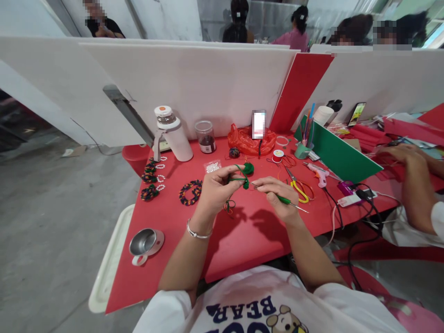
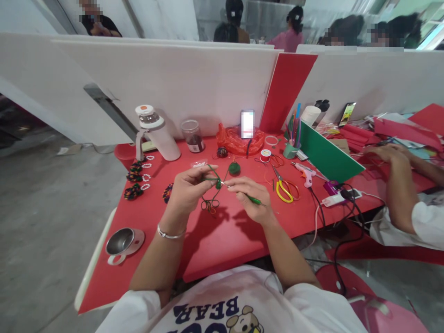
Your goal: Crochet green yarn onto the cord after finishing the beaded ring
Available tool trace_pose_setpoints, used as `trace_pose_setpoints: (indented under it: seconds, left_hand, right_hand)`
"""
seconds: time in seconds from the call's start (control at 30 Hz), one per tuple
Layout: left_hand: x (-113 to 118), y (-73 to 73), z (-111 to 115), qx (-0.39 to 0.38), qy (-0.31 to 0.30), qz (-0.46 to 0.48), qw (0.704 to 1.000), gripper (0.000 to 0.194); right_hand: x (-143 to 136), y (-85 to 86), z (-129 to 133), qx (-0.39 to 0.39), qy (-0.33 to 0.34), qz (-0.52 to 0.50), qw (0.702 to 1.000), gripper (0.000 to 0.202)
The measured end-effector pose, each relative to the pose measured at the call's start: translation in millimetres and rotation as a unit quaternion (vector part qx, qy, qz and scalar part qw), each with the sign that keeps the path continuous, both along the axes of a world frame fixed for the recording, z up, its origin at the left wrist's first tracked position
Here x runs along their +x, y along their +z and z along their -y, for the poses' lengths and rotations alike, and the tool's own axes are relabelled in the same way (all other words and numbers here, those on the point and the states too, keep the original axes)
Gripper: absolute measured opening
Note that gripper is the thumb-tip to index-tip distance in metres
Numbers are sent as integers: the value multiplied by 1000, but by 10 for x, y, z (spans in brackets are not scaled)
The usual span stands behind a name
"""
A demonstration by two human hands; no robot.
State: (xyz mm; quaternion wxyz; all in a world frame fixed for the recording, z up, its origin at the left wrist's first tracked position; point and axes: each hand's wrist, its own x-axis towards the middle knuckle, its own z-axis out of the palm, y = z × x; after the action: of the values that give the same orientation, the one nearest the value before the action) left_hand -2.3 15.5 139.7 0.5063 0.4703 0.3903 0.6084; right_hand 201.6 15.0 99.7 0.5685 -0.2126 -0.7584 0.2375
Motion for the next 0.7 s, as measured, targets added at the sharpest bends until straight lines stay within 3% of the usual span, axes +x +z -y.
trace_pose_setpoints:
  seconds: [0.23,0.37,0.53,0.7]
  left_hand:
    - [22,-45,15,41,74,-72,994,32]
    - [60,-78,30,68,100,-100,988,29]
    - [166,-123,100,140,177,-177,958,22]
    - [229,-134,134,169,209,-195,943,17]
  right_hand:
    - [-46,72,60,30,-39,37,998,24]
    - [-90,59,69,85,-67,68,992,29]
    - [-164,17,88,118,-97,80,985,34]
    - [-238,-31,106,122,-115,58,984,35]
